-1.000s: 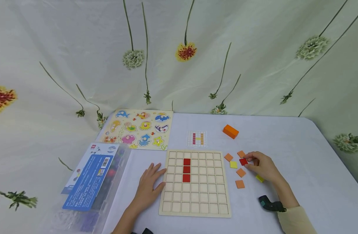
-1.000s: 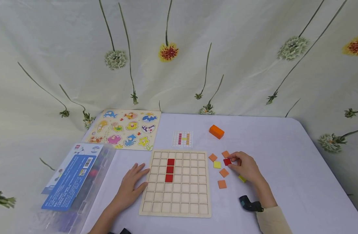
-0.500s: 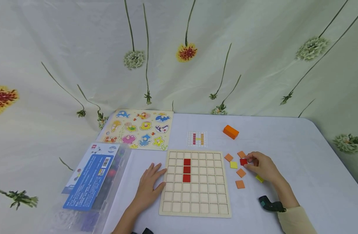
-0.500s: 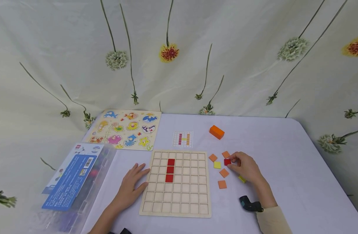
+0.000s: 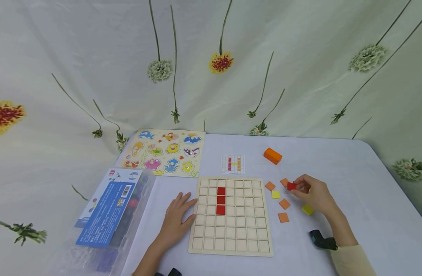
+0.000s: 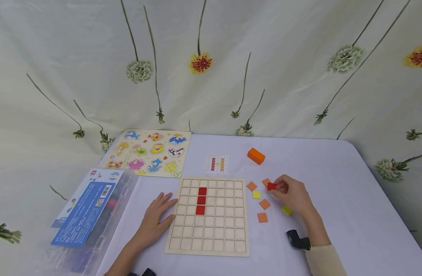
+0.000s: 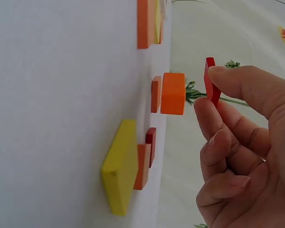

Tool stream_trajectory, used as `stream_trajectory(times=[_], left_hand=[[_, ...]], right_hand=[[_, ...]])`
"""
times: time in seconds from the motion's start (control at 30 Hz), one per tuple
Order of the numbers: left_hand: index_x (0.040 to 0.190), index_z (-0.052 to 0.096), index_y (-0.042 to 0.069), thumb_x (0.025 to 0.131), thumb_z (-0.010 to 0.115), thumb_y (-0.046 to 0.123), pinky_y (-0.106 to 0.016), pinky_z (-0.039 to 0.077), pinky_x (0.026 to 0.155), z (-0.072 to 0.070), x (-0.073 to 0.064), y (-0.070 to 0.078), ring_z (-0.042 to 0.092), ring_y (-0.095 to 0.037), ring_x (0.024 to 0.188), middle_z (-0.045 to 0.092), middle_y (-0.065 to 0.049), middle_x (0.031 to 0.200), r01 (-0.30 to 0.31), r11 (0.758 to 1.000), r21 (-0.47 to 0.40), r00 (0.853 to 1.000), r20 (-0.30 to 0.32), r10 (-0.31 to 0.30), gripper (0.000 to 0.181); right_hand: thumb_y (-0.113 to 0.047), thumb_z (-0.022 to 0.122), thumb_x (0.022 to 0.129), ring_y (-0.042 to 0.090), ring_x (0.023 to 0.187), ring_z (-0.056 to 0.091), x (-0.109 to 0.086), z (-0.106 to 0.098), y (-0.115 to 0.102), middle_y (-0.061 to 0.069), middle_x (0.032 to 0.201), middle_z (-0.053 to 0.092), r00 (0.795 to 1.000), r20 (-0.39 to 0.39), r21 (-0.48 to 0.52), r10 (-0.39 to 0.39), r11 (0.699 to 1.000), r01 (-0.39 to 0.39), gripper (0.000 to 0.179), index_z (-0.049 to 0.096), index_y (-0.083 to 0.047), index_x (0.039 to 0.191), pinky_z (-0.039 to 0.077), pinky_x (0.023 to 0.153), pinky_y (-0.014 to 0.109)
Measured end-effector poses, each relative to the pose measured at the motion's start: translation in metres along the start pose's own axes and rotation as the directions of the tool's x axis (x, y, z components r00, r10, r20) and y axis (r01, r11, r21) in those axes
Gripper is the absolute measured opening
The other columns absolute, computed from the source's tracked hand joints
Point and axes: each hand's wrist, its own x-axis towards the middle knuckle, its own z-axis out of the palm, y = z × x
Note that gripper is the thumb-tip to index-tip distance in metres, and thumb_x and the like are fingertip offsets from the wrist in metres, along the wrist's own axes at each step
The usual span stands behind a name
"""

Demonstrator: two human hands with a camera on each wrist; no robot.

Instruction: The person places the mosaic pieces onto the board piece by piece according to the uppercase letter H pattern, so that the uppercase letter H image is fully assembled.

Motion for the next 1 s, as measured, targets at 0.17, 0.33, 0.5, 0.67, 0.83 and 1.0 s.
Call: stream_trajectory(times=[0.17, 0.33, 0.5, 0.67, 0.83, 1.0], left_hand=[[0.131, 0.061, 0.006, 0.086, 0.068, 0.010, -0.063, 0.015, 0.116, 0.000, 0.000, 0.001, 0.025, -0.043, 0.146, 0.046, -0.018, 0.149, -0.001, 1.000, -0.006, 1.000, 0.001, 0.001, 0.046], [0.131, 0.060, 0.005, 0.086, 0.068, 0.010, -0.063, 0.015, 0.116, -0.001, 0.000, 0.003, 0.025, -0.043, 0.146, 0.045, -0.018, 0.149, 0.002, 1.000, -0.012, 1.000, 0.004, -0.002, 0.046], [0.131, 0.060, 0.005, 0.086, 0.068, 0.010, -0.062, 0.015, 0.117, -0.001, 0.001, 0.004, 0.025, -0.043, 0.146, 0.045, -0.018, 0.149, 0.005, 1.000, -0.007, 1.000, 0.005, -0.005, 0.046], [0.131, 0.061, 0.006, 0.086, 0.068, 0.010, -0.062, 0.015, 0.117, -0.001, 0.001, 0.003, 0.025, -0.043, 0.146, 0.046, -0.018, 0.149, 0.006, 1.000, -0.006, 1.000, 0.003, -0.006, 0.045], [0.130, 0.061, 0.005, 0.086, 0.068, 0.010, -0.063, 0.015, 0.116, -0.001, 0.001, 0.003, 0.025, -0.043, 0.146, 0.046, -0.018, 0.149, 0.007, 1.000, -0.006, 1.000, 0.000, -0.007, 0.045], [0.130, 0.061, 0.006, 0.086, 0.068, 0.010, -0.063, 0.016, 0.116, -0.001, 0.000, 0.003, 0.026, -0.043, 0.145, 0.046, -0.019, 0.148, 0.001, 1.000, -0.006, 1.000, -0.005, -0.001, 0.045]], right_hand=[[-0.010, 0.078, 0.080, 0.013, 0.068, 0.048, -0.002, -0.004, -0.015, 0.002, 0.077, 0.061, 0.998, -0.058, 0.025, -0.033, 0.999, 0.034, 0.023, 0.064, -0.004, 0.096, 0.040, 0.053, 0.019], [-0.007, 0.078, 0.080, 0.011, 0.067, 0.047, -0.005, -0.006, -0.039, 0.003, 0.076, 0.058, 0.992, -0.108, 0.096, -0.067, 0.992, 0.078, 0.022, 0.064, -0.003, 0.097, 0.039, 0.053, 0.019], [-0.006, 0.077, 0.080, 0.009, 0.065, 0.046, -0.010, -0.001, -0.061, 0.002, 0.077, 0.059, 0.988, -0.122, 0.137, -0.100, 0.984, 0.116, 0.022, 0.064, -0.005, 0.097, 0.039, 0.052, 0.020], [-0.008, 0.078, 0.080, 0.009, 0.067, 0.047, -0.015, 0.007, -0.084, 0.000, 0.078, 0.059, 0.990, -0.102, 0.184, -0.098, 0.976, 0.115, 0.022, 0.064, -0.008, 0.098, 0.040, 0.057, 0.019], [-0.007, 0.079, 0.079, 0.008, 0.066, 0.048, -0.018, 0.020, -0.102, -0.002, 0.075, 0.059, 0.989, -0.073, 0.248, -0.131, 0.958, 0.145, 0.022, 0.064, -0.009, 0.095, 0.039, 0.056, 0.019], [-0.008, 0.079, 0.078, 0.006, 0.064, 0.047, -0.019, 0.039, -0.116, -0.005, 0.073, 0.059, 0.984, -0.018, 0.291, -0.178, 0.940, 0.175, 0.021, 0.063, -0.010, 0.092, 0.037, 0.052, 0.020]])
